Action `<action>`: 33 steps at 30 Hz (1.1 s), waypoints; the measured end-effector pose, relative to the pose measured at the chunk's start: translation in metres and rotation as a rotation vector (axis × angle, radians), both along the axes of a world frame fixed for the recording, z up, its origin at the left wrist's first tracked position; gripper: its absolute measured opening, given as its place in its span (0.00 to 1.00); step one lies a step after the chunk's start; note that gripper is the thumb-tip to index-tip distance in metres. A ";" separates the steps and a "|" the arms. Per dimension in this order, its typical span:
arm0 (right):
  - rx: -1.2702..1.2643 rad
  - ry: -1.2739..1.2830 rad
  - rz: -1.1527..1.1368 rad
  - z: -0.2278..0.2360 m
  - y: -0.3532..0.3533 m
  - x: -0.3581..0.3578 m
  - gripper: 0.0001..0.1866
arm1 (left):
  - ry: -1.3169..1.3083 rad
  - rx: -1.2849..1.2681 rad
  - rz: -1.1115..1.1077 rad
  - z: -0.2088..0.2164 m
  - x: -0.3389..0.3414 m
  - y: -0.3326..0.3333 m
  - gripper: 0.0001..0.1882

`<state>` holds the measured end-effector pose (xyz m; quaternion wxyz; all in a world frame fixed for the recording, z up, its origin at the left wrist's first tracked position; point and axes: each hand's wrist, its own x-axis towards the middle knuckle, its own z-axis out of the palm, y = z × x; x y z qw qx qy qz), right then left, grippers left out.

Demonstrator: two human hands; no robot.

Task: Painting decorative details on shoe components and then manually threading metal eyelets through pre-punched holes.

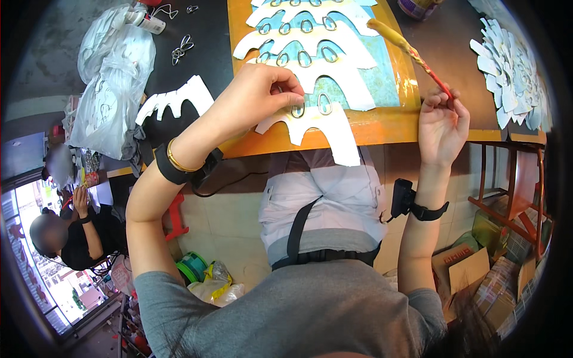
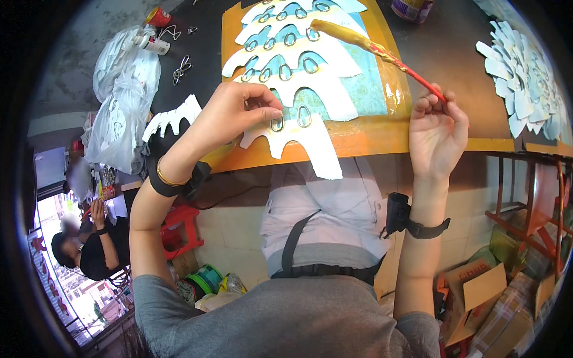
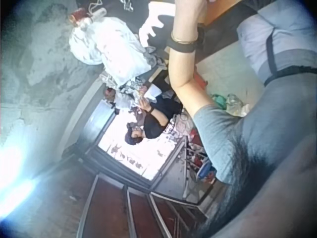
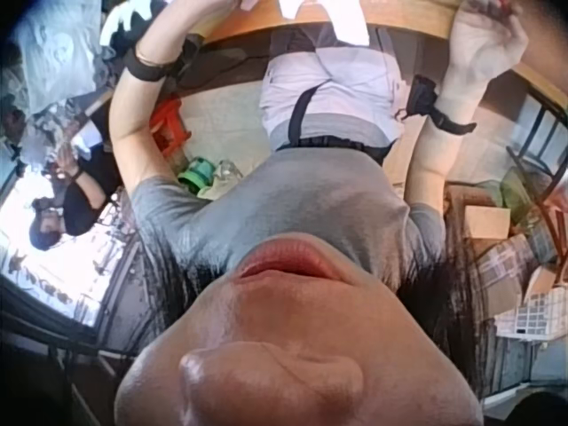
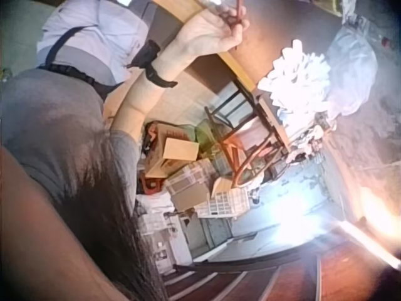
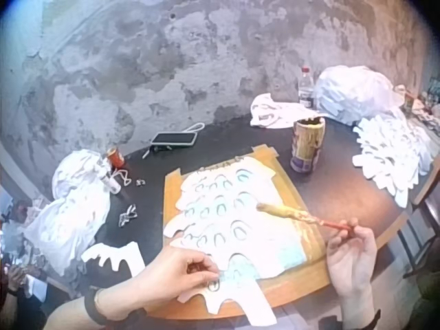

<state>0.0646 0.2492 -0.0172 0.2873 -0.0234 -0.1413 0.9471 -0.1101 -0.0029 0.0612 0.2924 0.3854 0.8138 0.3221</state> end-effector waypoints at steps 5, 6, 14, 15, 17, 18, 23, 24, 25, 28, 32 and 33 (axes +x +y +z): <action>0.000 0.016 0.009 0.000 -0.001 0.001 0.08 | 0.038 -0.016 0.018 -0.005 0.002 -0.001 0.07; -0.002 0.013 0.006 0.000 -0.001 0.001 0.08 | 0.065 0.005 0.006 -0.007 0.002 -0.001 0.08; 0.003 0.008 0.004 0.002 -0.001 -0.006 0.08 | 0.124 -0.005 0.076 -0.003 0.001 -0.007 0.08; 0.000 0.005 0.002 0.003 -0.003 -0.008 0.08 | 0.134 0.047 0.084 -0.002 0.000 -0.011 0.08; 0.029 -0.030 -0.013 0.005 -0.004 -0.007 0.08 | 0.171 0.100 0.117 0.001 -0.001 -0.021 0.08; 0.038 -0.053 -0.019 0.003 -0.001 -0.002 0.09 | 0.209 0.131 0.104 0.001 -0.005 -0.023 0.08; 0.034 -0.072 -0.065 -0.002 0.001 0.005 0.07 | 0.496 0.014 0.162 0.010 -0.063 -0.065 0.08; 0.026 -0.059 -0.048 -0.003 0.000 0.002 0.07 | 0.509 -0.011 0.216 0.003 -0.085 -0.082 0.07; 0.017 -0.057 -0.028 -0.003 -0.001 0.002 0.07 | 0.602 -0.068 0.245 0.002 -0.105 -0.098 0.07; 0.051 -0.079 -0.069 -0.005 0.003 0.001 0.07 | 0.678 -0.079 0.424 -0.012 -0.167 -0.124 0.07; 0.062 -0.023 -0.056 -0.006 0.006 0.001 0.07 | 0.709 -0.083 0.454 -0.025 -0.203 -0.118 0.06; 0.070 -0.008 -0.058 -0.006 0.005 0.001 0.07 | 0.722 -0.071 0.457 -0.028 -0.210 -0.113 0.06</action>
